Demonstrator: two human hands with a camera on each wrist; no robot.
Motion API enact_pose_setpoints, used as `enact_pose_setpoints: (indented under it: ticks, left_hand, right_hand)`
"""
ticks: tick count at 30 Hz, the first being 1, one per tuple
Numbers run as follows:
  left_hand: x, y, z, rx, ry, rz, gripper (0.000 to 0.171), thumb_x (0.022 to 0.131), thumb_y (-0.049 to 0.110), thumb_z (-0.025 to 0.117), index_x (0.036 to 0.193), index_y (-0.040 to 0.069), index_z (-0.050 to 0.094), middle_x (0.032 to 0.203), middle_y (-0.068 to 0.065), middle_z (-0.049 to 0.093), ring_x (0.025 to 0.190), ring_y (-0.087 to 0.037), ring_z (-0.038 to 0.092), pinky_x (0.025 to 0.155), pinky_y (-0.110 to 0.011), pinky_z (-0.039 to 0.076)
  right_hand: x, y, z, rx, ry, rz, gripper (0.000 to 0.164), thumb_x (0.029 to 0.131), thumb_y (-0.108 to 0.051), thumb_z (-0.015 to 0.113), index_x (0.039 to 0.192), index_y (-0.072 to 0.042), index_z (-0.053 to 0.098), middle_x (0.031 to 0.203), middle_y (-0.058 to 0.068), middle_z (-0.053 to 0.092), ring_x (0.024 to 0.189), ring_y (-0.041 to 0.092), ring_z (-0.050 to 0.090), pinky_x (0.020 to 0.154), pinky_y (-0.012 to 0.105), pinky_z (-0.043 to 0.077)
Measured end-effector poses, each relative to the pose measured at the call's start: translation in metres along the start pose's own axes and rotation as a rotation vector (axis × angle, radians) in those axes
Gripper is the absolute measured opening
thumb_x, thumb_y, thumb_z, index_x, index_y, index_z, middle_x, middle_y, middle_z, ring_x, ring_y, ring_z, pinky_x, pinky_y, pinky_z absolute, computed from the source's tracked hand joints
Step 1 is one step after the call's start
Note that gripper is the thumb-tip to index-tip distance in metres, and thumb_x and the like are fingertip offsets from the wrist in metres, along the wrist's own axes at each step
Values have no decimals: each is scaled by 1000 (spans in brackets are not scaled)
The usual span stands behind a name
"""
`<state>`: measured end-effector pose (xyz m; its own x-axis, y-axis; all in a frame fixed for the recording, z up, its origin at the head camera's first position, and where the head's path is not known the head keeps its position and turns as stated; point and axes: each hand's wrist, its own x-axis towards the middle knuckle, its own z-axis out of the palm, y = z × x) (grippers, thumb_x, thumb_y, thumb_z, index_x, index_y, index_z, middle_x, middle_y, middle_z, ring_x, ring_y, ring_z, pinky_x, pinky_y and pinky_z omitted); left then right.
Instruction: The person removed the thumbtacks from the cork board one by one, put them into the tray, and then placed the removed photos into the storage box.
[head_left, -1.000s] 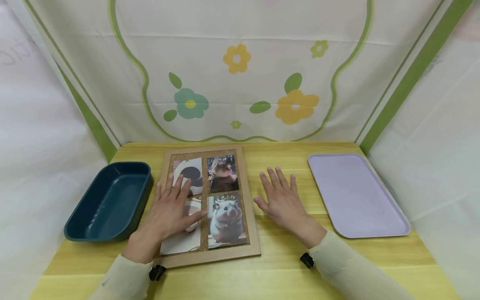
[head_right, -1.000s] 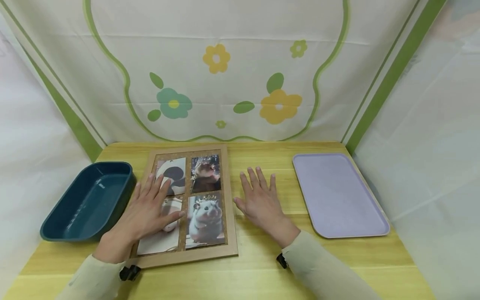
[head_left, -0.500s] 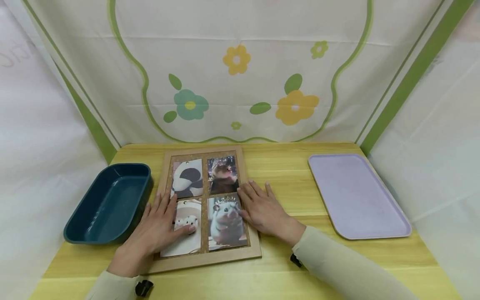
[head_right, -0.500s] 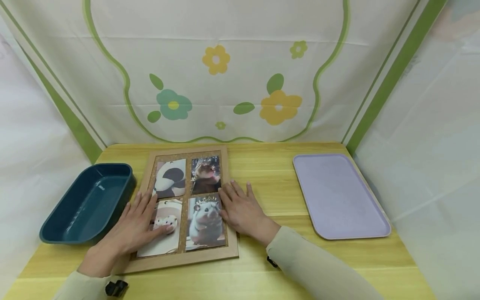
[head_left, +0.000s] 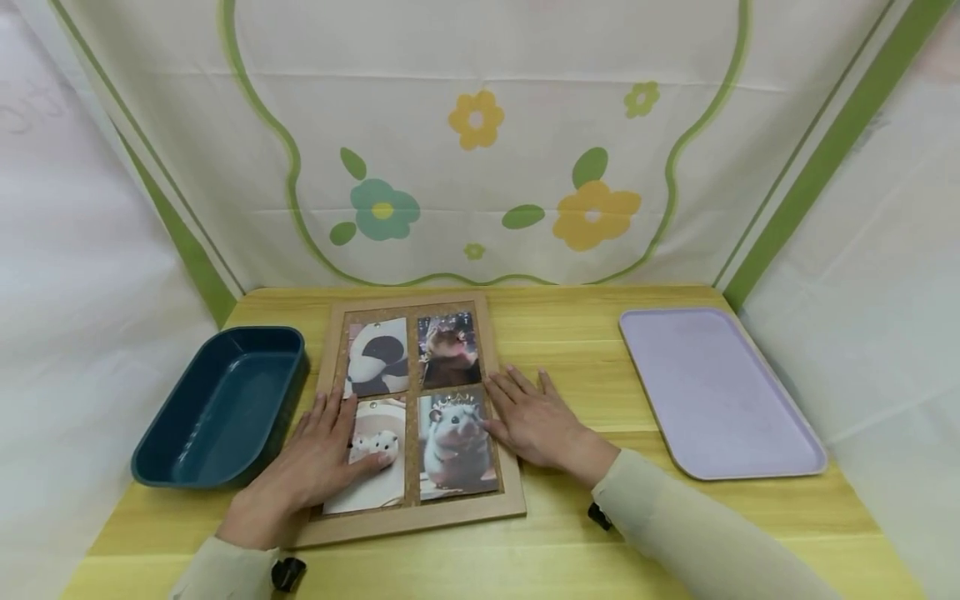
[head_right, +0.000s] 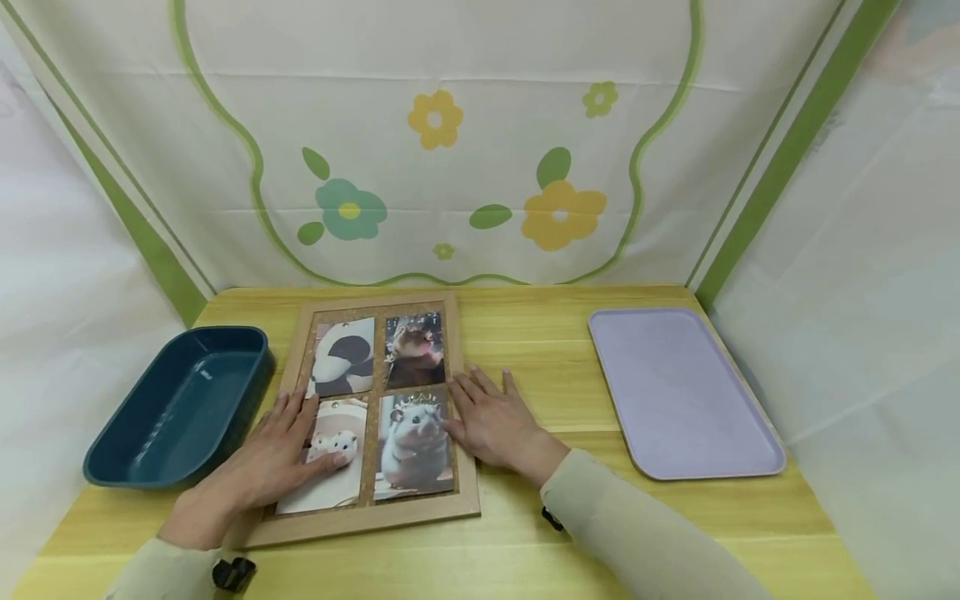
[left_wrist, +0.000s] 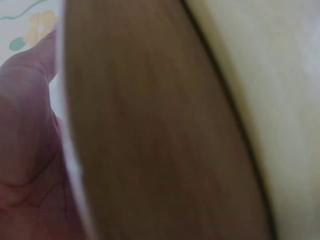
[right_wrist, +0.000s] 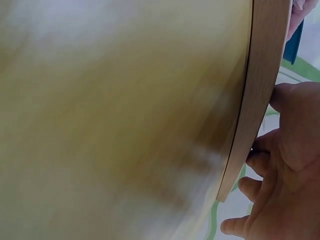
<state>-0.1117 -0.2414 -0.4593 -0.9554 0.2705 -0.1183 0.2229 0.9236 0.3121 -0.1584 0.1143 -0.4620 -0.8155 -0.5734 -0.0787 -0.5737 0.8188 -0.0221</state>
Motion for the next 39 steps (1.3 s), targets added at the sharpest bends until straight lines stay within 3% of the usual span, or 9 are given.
enact_pose_setpoints:
  ticks: [18,39]
  left_hand:
    - [-4,-10,-10,-70,-45,23,114,94,74,60,166,-4,20,173,-30,9,161,-51,4,128,-66,17]
    - [-7,-19,-9,-54,-118,59,111,97,73,58,168,0,14,175,-25,2,163,-42,-3,131,-58,15]
  right_hand:
    - [-1,-5,-3,36,3,23,70,113,-54,35,167,-11,29,174,8,26,162,37,20,124,75,13]
    - [-2,-4,4,58,66,25,65,113,-47,41,165,-8,36,171,11,35,158,41,29,120,80,12]
